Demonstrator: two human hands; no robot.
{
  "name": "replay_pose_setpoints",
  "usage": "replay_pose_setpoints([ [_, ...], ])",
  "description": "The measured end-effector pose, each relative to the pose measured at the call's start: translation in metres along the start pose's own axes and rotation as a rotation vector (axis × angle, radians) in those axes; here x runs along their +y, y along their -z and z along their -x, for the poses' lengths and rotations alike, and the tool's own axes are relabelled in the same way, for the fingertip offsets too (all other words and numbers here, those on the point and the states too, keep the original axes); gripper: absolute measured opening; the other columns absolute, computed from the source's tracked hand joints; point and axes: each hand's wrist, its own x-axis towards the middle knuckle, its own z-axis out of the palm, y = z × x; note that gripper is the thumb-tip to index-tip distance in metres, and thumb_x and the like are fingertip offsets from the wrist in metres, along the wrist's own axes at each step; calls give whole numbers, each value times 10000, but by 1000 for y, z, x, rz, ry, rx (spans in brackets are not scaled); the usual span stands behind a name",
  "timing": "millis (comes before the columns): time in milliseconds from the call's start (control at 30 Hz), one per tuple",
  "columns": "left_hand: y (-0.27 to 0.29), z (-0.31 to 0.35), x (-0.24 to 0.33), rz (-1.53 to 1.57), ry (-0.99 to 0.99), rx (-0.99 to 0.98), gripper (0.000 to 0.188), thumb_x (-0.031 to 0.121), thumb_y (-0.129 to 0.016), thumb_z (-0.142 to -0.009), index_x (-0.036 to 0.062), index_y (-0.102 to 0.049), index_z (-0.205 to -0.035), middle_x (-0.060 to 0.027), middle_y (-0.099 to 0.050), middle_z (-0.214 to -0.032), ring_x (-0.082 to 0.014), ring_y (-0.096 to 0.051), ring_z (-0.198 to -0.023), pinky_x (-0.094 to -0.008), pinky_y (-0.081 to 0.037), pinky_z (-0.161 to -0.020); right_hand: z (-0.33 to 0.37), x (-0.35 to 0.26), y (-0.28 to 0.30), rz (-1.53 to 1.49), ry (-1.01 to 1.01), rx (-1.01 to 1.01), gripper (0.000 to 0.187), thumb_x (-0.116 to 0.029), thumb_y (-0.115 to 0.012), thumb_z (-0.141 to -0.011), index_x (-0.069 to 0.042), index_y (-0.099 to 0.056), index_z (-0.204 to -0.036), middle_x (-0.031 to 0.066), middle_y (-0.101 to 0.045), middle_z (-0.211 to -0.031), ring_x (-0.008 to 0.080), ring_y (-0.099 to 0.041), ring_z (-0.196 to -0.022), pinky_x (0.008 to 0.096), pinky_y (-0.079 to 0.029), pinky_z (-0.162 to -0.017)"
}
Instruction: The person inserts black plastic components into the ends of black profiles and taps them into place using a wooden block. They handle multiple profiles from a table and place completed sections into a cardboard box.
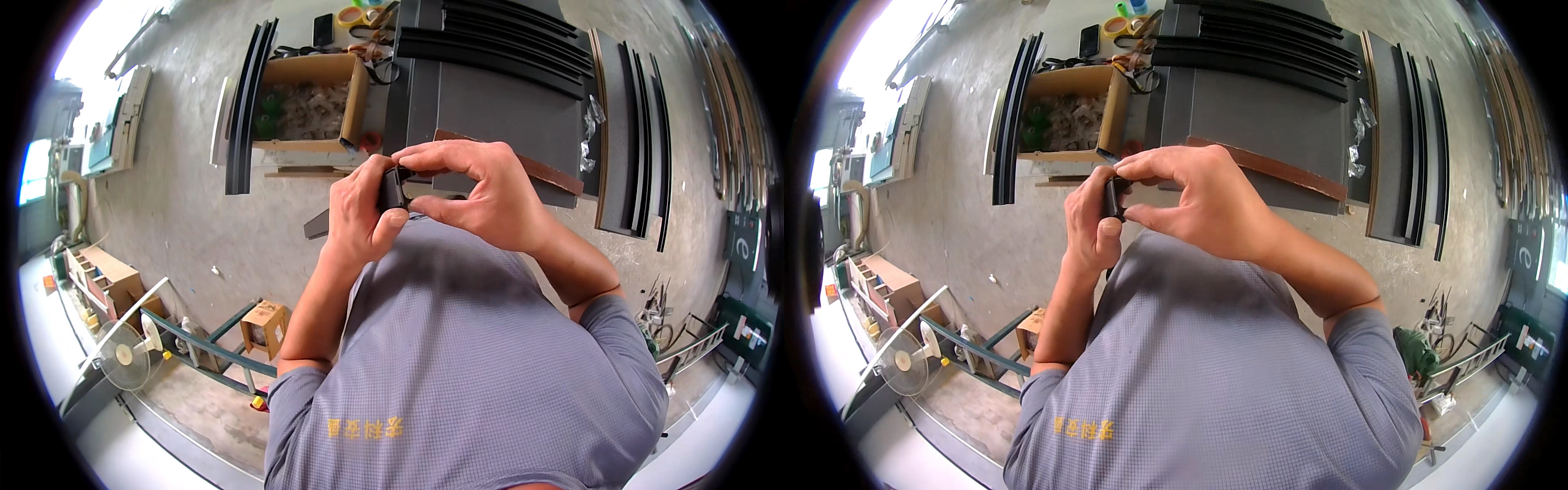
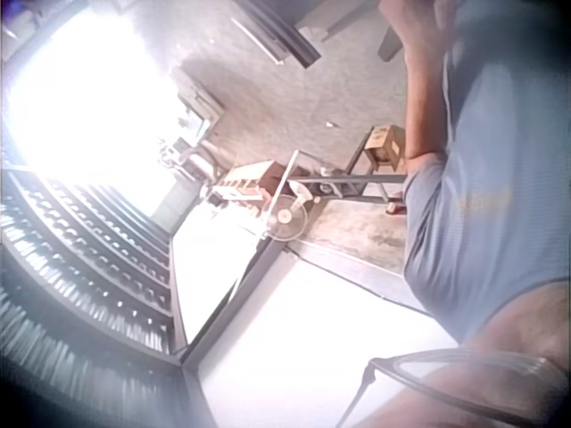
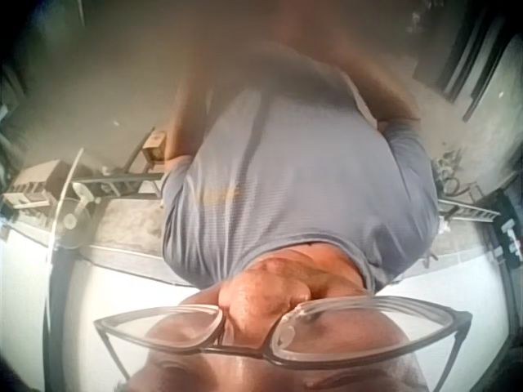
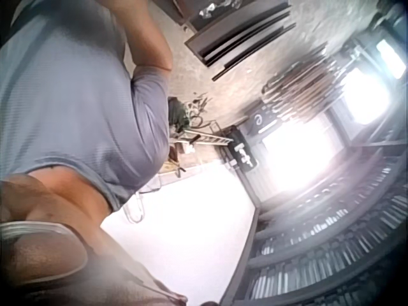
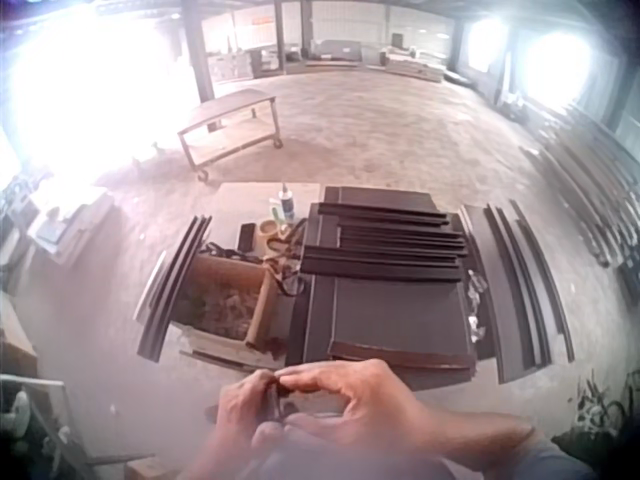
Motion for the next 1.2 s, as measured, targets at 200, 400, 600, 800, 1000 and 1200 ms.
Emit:
replay_pose_setpoints([
  [200, 2, 1, -1, 8, 29, -35, 822, 754, -440, -977, -47, -601, -1063, -192, -576, -814, -405, -611, -731, -445, -480, -653, -8, 2, 9, -57, -88, -78, 432, -66, -859, -814, 41, -740, -1215, 183, -757, -1234, 245, -750, -1097, 335, -595, -966],
  [400, 2, 2, -2, 14, 47, -54, 793, 732, -440, -980, -44, -593, -1045, -195, -563, -800, -409, -601, -737, -445, -476, -662, -13, 5, 9, -27, -69, -111, 449, -65, -883, -792, 52, -743, -1203, 174, -762, -1196, 230, -745, -1071, 331, -592, -957],
  [600, 3, 1, -4, -7, 87, -89, 573, 548, -577, -929, -24, -555, -953, -195, -537, -778, -398, -544, -690, -441, -456, -649, -19, 21, 6, -146, -136, -151, 409, -60, -905, -784, -25, -779, -1171, 84, -714, -1216, 169, -687, -1032, 304, -570, -920],
  [800, 0, 3, -15, 78, 208, -36, 509, 489, -598, -933, -15, -547, -885, -188, -480, -700, -374, -496, -640, -431, -429, -613, -9, 43, -17, -98, -37, -46, 418, -93, -922, -786, -44, -785, -1178, 72, -695, -1242, 168, -668, -1041, 307, -563, -907],
  [1000, 6, 15, -22, 193, 288, 141, 754, 740, -417, -985, 22, -535, -785, -23, -483, -663, -111, -409, -613, -300, -292, -559, 13, 97, 23, 565, -121, -62, 700, -150, -810, -846, -44, -539, -1482, 162, -543, -1484, 336, -603, -1285, 425, -523, -1073],
  [1200, 12, 16, -29, 302, 294, 151, 778, 773, -418, -973, 29, -535, -780, -24, -484, -663, -106, -410, -610, -290, -293, -553, 94, 199, 104, 1045, -390, -46, 646, -102, -765, -793, -24, -562, -1400, 160, -460, -1581, 356, -484, -1420, 455, -456, -1138],
])
